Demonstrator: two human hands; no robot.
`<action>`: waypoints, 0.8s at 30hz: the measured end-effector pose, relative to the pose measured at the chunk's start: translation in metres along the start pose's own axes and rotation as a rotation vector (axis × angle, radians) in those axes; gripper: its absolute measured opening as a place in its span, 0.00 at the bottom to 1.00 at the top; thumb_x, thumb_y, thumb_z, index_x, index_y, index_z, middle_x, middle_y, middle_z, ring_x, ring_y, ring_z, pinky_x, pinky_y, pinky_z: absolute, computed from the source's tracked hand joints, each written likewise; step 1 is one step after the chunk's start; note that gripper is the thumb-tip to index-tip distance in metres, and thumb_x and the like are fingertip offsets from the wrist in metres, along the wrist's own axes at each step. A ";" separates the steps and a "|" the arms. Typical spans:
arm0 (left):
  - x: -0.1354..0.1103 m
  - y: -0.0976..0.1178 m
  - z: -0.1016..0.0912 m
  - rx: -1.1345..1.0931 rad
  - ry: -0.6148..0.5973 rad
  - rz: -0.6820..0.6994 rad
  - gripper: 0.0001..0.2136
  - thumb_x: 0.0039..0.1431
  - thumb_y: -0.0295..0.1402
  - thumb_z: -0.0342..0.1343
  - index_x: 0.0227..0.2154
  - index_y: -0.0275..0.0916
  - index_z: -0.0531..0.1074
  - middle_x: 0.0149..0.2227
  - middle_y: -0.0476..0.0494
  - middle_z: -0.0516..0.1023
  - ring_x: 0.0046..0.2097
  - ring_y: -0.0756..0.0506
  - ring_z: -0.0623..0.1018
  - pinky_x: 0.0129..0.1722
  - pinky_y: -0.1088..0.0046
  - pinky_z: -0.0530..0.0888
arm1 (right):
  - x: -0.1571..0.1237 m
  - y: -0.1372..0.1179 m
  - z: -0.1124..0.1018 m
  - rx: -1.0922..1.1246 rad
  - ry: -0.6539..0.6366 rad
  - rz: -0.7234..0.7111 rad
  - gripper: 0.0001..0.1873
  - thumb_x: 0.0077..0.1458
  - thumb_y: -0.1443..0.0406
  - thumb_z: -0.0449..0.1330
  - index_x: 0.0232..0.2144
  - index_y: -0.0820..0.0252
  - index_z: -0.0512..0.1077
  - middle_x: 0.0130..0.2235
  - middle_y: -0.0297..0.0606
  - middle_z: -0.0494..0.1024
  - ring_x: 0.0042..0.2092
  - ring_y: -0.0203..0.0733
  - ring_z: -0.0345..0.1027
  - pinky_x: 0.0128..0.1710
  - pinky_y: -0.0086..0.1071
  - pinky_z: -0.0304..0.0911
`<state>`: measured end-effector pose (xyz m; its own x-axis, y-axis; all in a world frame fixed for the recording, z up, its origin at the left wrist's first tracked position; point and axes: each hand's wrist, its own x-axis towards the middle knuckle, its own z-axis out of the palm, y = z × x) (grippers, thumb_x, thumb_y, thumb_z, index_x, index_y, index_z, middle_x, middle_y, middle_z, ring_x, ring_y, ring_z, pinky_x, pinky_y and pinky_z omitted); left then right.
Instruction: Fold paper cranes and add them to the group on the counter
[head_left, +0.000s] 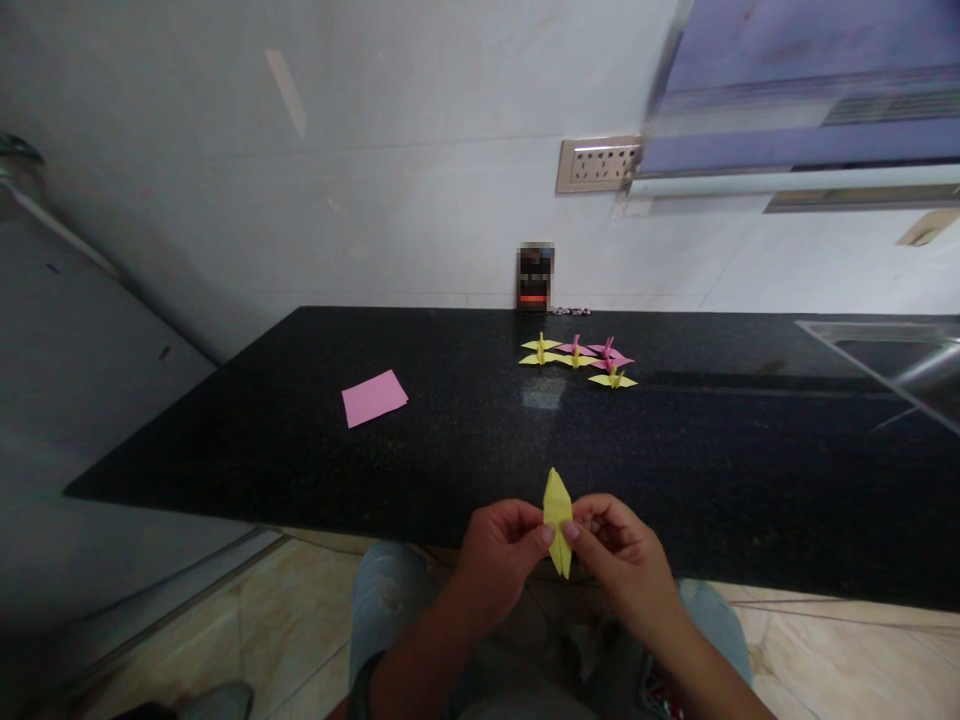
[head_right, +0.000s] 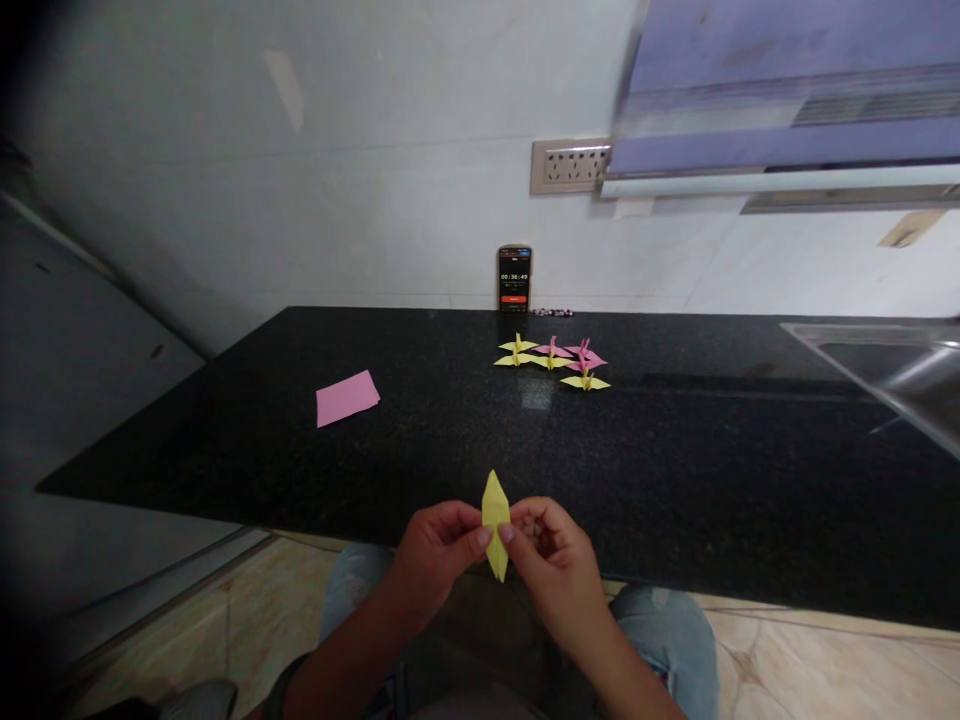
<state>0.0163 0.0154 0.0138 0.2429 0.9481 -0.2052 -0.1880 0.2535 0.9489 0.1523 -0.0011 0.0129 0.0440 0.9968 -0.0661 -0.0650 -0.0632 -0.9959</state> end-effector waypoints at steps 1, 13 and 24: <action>-0.001 0.000 0.001 -0.001 -0.004 0.006 0.07 0.44 0.33 0.58 0.24 0.33 0.71 0.23 0.47 0.73 0.26 0.51 0.70 0.28 0.76 0.66 | 0.001 0.000 -0.001 -0.010 -0.008 -0.001 0.12 0.44 0.58 0.60 0.27 0.60 0.65 0.24 0.31 0.65 0.24 0.32 0.58 0.22 0.24 0.56; -0.007 0.004 0.004 -0.033 -0.054 0.099 0.08 0.48 0.30 0.55 0.32 0.39 0.64 0.21 0.53 0.68 0.23 0.53 0.67 0.23 0.79 0.63 | 0.002 -0.002 -0.006 0.042 -0.118 0.019 0.10 0.46 0.60 0.58 0.26 0.61 0.64 0.21 0.29 0.63 0.22 0.30 0.56 0.21 0.24 0.55; -0.003 0.009 0.004 -0.066 -0.080 0.005 0.05 0.43 0.30 0.58 0.26 0.35 0.70 0.22 0.48 0.72 0.24 0.51 0.70 0.25 0.77 0.66 | 0.006 0.000 -0.008 0.070 -0.152 0.071 0.11 0.44 0.59 0.60 0.24 0.61 0.66 0.19 0.29 0.66 0.20 0.30 0.58 0.20 0.25 0.57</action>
<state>0.0172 0.0136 0.0236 0.3162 0.9317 -0.1787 -0.2506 0.2637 0.9315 0.1600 0.0042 0.0119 -0.1138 0.9861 -0.1208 -0.1318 -0.1355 -0.9820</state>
